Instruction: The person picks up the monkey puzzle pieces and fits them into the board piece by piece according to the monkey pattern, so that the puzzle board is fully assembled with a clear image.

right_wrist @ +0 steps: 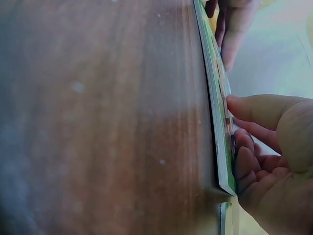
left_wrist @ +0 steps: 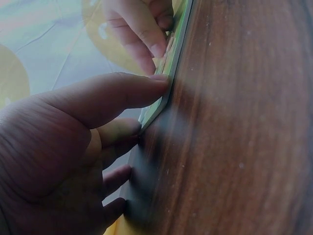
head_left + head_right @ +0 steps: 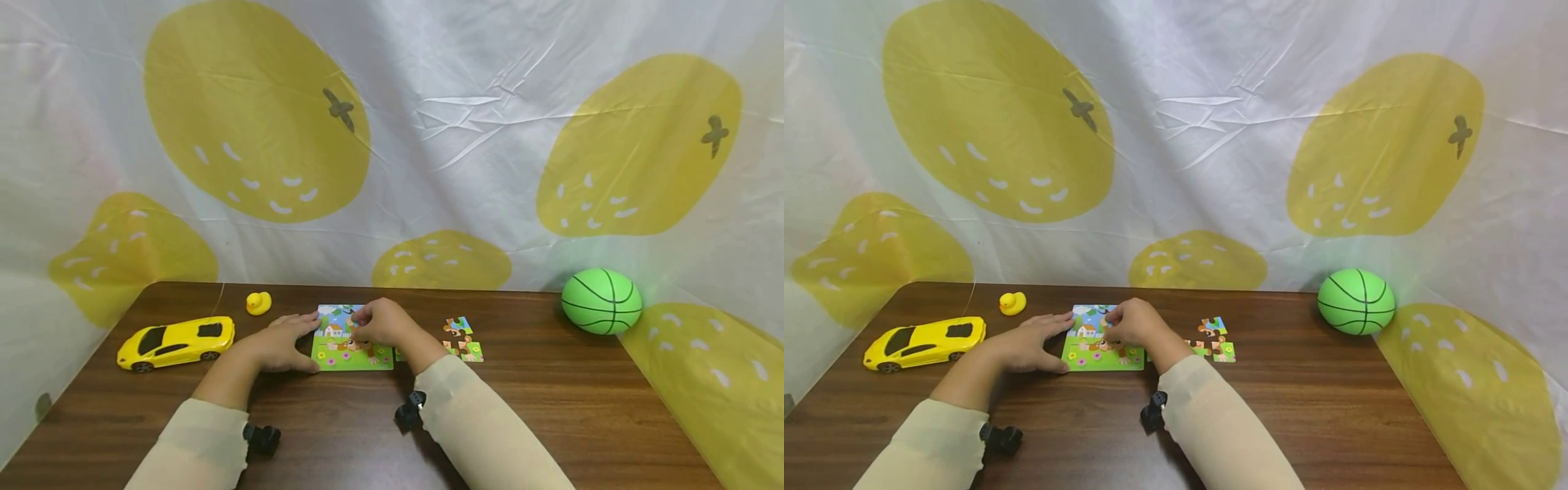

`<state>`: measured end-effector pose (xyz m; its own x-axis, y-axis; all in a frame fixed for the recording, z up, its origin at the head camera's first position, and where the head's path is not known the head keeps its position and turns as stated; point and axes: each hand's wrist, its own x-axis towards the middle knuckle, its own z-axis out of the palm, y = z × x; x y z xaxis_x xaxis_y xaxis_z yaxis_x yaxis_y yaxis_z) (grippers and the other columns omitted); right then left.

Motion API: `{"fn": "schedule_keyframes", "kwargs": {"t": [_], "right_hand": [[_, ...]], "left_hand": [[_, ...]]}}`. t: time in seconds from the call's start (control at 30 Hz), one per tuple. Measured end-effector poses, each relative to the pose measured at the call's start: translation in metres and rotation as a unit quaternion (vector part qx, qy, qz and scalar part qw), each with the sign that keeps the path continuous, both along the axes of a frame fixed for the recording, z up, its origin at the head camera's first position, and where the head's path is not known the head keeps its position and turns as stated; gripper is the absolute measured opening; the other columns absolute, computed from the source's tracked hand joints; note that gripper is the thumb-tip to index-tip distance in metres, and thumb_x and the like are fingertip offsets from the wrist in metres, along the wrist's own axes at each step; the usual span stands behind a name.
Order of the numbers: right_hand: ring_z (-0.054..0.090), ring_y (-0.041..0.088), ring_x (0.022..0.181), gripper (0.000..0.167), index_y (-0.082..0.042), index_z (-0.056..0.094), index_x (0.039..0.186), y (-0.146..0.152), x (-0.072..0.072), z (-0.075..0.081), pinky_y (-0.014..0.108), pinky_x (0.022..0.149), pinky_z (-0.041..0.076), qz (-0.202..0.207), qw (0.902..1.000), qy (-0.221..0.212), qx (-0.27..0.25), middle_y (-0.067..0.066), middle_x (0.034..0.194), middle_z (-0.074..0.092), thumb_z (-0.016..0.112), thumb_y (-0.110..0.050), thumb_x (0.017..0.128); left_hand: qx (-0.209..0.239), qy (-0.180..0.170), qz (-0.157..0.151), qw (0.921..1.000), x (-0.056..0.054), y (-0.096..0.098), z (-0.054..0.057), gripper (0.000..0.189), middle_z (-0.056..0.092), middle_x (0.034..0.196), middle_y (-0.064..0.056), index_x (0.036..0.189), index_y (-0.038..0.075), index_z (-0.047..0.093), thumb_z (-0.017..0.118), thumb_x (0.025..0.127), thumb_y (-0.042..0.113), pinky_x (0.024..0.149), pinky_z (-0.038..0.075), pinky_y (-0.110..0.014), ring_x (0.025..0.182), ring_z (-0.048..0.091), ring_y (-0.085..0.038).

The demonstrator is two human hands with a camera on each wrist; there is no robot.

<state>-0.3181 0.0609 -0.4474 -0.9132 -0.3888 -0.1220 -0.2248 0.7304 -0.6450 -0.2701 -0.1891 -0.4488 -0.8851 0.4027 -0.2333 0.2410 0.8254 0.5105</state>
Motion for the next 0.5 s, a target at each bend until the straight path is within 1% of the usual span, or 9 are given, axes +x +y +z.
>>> {"fn": "schedule_keyframes", "kwargs": {"t": [0.07,0.17,0.27,0.4,0.5], "right_hand": [[0.069,0.012,0.088,0.029,-0.015,0.083,0.120,-0.001,0.000,0.000,0.034,0.084,0.060,0.004,1.0000,-0.002,0.002,0.002,0.106,0.081,0.086,-0.021,0.091],[0.067,0.012,0.083,0.032,-0.014,0.081,0.124,-0.001,0.000,0.000,0.031,0.077,0.057,0.009,0.9999,-0.004,0.006,0.002,0.101,0.080,0.085,-0.020,0.092],[0.064,0.013,0.084,0.037,-0.013,0.080,0.127,0.000,0.000,0.001,0.031,0.077,0.055,0.007,1.0000,-0.004,0.000,0.001,0.100,0.076,0.085,-0.021,0.092],[0.067,0.013,0.090,0.039,-0.012,0.079,0.127,0.005,-0.001,0.002,0.031,0.080,0.058,0.003,0.9993,-0.003,-0.036,0.000,0.103,0.077,0.087,-0.022,0.090],[0.068,0.014,0.092,0.039,-0.011,0.078,0.128,0.011,-0.001,0.005,0.029,0.077,0.058,0.008,0.9975,0.000,-0.071,0.001,0.104,0.077,0.086,-0.023,0.091]], "left_hand": [[0.000,0.000,-0.001,1.0000,0.000,0.000,0.000,0.100,0.028,0.179,-0.010,0.167,0.013,0.038,0.086,0.086,0.045,0.130,0.021,-0.071,0.165,0.019,-0.047],[0.000,0.000,-0.002,1.0000,0.000,0.000,0.001,0.100,0.028,0.179,-0.010,0.167,0.012,0.038,0.086,0.086,0.045,0.130,0.020,-0.071,0.165,0.019,-0.047],[-0.002,0.000,-0.002,1.0000,0.000,0.000,0.000,0.099,0.028,0.179,-0.010,0.167,0.013,0.038,0.086,0.086,0.045,0.131,0.021,-0.071,0.165,0.019,-0.047],[-0.002,0.000,0.000,1.0000,0.000,0.000,0.000,0.099,0.028,0.179,-0.009,0.167,0.013,0.039,0.086,0.086,0.045,0.131,0.021,-0.070,0.165,0.019,-0.046],[-0.004,0.002,0.000,1.0000,0.000,0.000,0.000,0.100,0.027,0.179,-0.008,0.167,0.013,0.038,0.085,0.086,0.046,0.131,0.021,-0.070,0.165,0.018,-0.046]]}}
